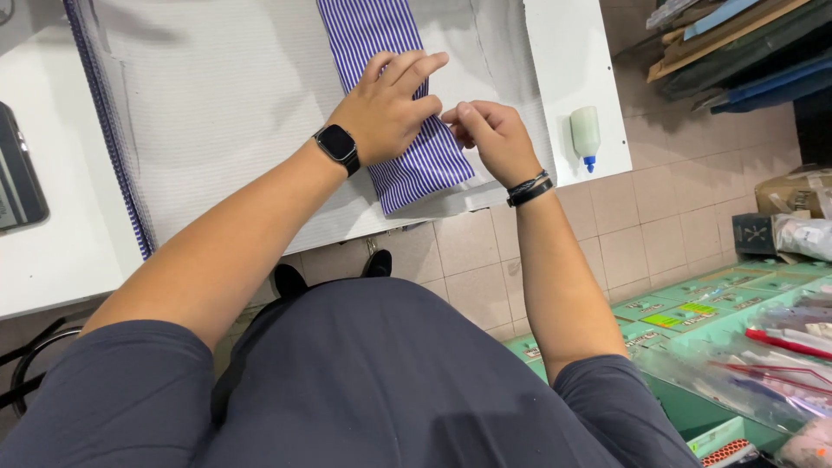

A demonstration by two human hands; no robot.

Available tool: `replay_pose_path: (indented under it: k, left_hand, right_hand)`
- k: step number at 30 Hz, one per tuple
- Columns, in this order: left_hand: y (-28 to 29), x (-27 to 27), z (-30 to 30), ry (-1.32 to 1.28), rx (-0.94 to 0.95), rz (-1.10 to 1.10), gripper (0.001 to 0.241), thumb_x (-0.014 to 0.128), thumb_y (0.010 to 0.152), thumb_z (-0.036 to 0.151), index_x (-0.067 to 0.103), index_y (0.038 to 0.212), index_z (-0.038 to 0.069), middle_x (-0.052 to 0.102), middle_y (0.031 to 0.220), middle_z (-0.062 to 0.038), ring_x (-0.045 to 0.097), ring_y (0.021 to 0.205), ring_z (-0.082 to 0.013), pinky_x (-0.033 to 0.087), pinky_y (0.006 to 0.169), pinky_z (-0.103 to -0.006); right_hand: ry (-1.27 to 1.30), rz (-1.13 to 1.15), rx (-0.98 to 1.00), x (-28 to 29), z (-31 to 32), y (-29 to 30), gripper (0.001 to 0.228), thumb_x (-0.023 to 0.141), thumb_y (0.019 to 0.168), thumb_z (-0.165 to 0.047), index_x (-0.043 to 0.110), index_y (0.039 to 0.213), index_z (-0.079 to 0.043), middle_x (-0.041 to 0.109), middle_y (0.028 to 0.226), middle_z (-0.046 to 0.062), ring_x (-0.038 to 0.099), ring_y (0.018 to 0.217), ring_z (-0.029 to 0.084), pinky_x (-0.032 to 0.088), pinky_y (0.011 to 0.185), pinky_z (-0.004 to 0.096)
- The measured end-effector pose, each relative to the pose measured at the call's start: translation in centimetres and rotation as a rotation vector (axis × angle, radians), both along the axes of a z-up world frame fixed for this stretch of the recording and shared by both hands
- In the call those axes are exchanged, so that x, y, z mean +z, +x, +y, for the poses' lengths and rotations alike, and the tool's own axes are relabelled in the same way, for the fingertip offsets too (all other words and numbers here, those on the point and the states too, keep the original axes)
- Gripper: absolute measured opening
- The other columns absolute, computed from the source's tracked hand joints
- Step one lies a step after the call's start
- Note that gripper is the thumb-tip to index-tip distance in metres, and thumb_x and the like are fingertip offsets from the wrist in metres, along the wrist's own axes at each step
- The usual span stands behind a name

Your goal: Applying glue to a surface and carefully folding and adhering striped wrapping paper to it.

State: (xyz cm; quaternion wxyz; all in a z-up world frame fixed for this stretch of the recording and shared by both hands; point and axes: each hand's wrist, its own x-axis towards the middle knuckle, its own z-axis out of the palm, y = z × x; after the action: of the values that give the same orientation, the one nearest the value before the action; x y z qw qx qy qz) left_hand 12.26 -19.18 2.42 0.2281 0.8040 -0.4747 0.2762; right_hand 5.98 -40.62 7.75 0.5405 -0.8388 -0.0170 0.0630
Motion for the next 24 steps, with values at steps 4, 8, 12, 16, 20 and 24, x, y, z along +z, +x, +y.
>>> replay_pose_path:
  k: [4,8,12,16,20,24]
  left_hand:
    - [0.5,-0.8,-1.7,0.08,-0.018,0.024,0.008,0.061,0.093,0.011,0.068,0.095,0.015,0.049,0.153,-0.016,0.048,0.134,-0.0349,0.034,0.106,-0.0496]
    - [0.9,-2.2,-3.1,0.151,-0.017,0.059,0.013,0.058,0.093,0.014,0.07,0.095,0.018,0.052,0.153,-0.016,0.049,0.133,-0.035,0.035,0.105,-0.0496]
    - [0.5,-2.7,-3.8,0.194,-0.025,0.1,0.016,0.057,0.094,0.015,0.069,0.103,0.018,0.05,0.153,-0.016,0.048,0.133,-0.036,0.033,0.105,-0.0516]
    - [-0.7,-2.7,-3.7,0.133,-0.025,0.1,0.024,0.061,0.098,0.021,0.067,0.121,0.019,0.053,0.15,-0.016,0.051,0.131,-0.0347,0.034,0.102,-0.0498]
    - [-1.4,-2.8,-3.5,0.139,-0.03,0.12,0.027,0.062,0.099,0.024,0.066,0.126,0.021,0.053,0.151,-0.015,0.05,0.133,-0.034,0.031,0.106,-0.0493]
    - [-2.4,-2.3,-3.0,0.102,-0.051,0.148,0.029,0.063,0.1,0.023,0.067,0.128,0.019,0.051,0.152,-0.015,0.051,0.134,-0.0353,0.029,0.108,-0.0504]
  right_hand:
    - [-0.092,0.08,0.027,0.9,-0.5,-1.1,0.015,0.068,0.096,-0.018,0.075,0.105,-0.007,0.071,0.085,0.0,0.064,0.078,0.007,0.054,0.072,0.022]
    - [-0.266,0.238,-0.059,0.5,-0.9,-1.6,0.031,0.084,0.084,-0.018,0.072,0.112,-0.011,0.061,0.074,-0.006,0.056,0.069,0.004,0.049,0.067,0.021]
    - [-0.398,0.232,-0.053,-0.3,-1.3,-2.1,0.037,0.086,0.08,-0.022,0.071,0.112,-0.011,0.063,0.075,-0.005,0.057,0.07,0.007,0.049,0.071,0.024]
    - [-0.461,0.261,-0.013,-1.0,-1.4,-2.4,0.032,0.084,0.081,-0.025,0.071,0.107,-0.01,0.065,0.07,-0.003,0.059,0.068,0.01,0.049,0.07,0.027]
    - [-0.528,0.249,0.037,-1.9,-2.2,-2.0,0.03,0.083,0.086,-0.028,0.06,0.073,-0.015,0.051,0.064,-0.004,0.045,0.062,0.011,0.039,0.06,0.029]
    - [-0.521,0.302,0.151,-1.4,-2.6,-2.1,0.03,0.08,0.087,-0.026,0.058,0.069,-0.015,0.059,0.067,-0.003,0.05,0.063,0.011,0.042,0.061,0.029]
